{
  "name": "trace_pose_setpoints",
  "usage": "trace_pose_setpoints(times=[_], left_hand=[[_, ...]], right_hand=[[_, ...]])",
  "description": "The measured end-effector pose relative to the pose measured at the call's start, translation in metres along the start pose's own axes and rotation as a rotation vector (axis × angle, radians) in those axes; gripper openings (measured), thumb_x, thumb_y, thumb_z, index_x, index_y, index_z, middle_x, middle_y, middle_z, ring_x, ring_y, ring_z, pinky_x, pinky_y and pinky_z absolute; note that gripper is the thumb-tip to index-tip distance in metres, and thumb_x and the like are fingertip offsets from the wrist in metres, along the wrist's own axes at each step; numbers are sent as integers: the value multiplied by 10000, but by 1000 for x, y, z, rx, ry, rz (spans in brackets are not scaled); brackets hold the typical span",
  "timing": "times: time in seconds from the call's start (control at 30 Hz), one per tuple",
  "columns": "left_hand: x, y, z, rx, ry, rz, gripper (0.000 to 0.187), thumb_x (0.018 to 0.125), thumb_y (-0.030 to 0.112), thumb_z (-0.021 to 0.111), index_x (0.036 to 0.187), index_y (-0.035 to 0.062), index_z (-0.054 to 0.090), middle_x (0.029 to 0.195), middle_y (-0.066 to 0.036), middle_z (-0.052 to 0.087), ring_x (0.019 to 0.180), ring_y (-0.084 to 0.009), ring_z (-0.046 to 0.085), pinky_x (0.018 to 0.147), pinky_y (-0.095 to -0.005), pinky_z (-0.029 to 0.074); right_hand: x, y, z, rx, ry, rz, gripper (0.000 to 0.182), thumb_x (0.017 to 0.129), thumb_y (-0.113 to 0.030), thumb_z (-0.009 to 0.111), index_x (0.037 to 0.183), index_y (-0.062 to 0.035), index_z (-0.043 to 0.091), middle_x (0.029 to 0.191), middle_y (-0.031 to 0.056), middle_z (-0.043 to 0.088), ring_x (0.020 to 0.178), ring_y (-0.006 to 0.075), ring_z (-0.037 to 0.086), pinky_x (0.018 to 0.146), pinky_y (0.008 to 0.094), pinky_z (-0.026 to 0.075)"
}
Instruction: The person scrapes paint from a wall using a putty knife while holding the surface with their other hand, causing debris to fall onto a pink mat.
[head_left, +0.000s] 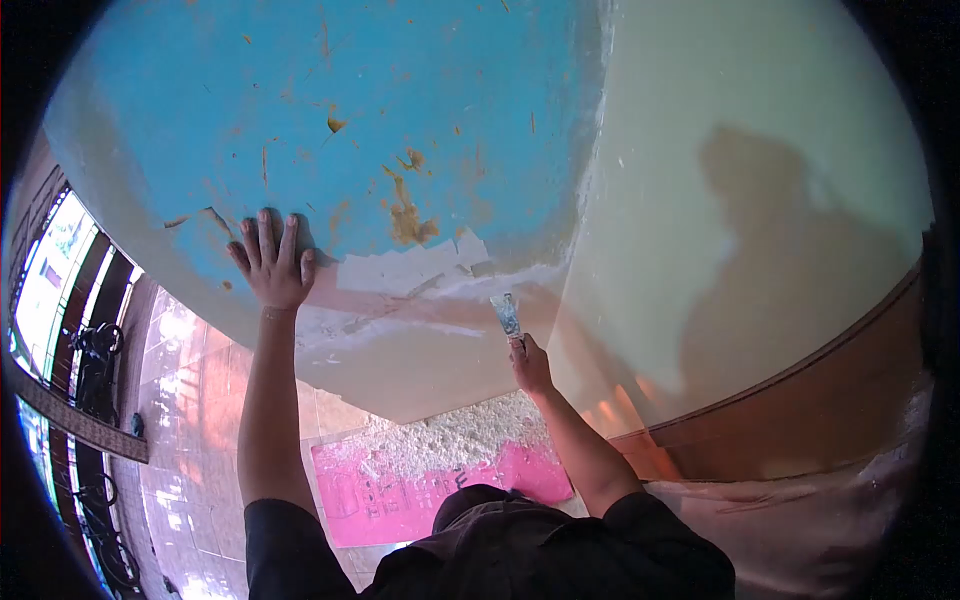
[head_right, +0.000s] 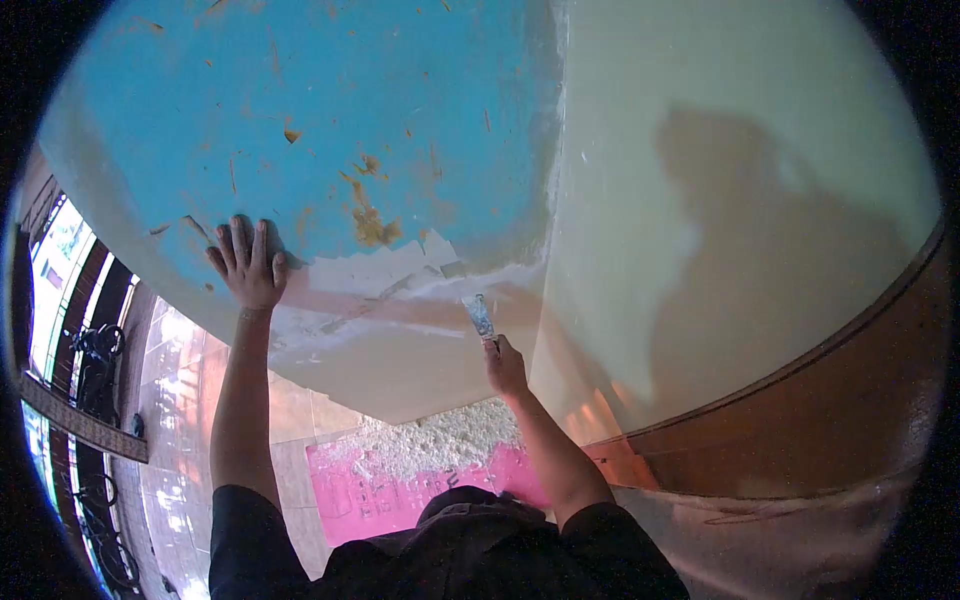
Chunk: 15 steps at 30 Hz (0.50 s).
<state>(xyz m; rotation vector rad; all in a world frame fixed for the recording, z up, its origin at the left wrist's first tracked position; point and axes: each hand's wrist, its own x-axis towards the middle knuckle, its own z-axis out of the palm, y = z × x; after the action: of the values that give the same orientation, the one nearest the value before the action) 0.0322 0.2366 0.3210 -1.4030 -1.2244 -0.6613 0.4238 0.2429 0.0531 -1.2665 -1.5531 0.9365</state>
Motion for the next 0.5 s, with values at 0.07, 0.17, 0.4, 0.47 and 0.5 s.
trace_pose_setpoints(times=[0.07,0.17,0.4,0.47,0.5], left_hand=[[-4,0,1,24,9,-2,510,948,496,358,1361,242,516,1490,-121,364,1409,-375,244,1132,-587,55],[-5,-1,0,28,-10,-5,521,944,512,352,1359,244,516,1488,-120,367,1411,-374,240,1133,-588,49],[-8,-4,4,54,-11,34,572,942,523,345,1398,197,459,1491,-174,342,1407,-420,221,1114,-624,56],[-9,-4,4,64,-18,32,576,943,526,342,1403,197,452,1490,-174,343,1405,-421,225,1115,-622,51],[-8,-4,5,68,-15,27,576,943,526,342,1403,197,452,1490,-174,343,1405,-421,225,1115,-622,51]], right_hand=[[20,-9,9,-41,42,-90,307,969,-320,461,898,-31,532,688,177,594,644,361,600,569,453,443],[63,-54,15,-102,82,-228,290,966,-299,463,899,-24,530,733,238,599,704,447,591,589,511,438],[52,-70,17,-14,87,-286,285,966,-280,476,886,-15,542,701,233,593,671,443,591,576,482,449],[36,-46,24,23,81,-272,294,961,-289,484,888,-13,553,688,225,592,652,426,600,576,468,459],[31,-45,25,7,59,-206,293,960,-289,487,885,-13,555,692,225,593,655,420,606,578,466,462]])
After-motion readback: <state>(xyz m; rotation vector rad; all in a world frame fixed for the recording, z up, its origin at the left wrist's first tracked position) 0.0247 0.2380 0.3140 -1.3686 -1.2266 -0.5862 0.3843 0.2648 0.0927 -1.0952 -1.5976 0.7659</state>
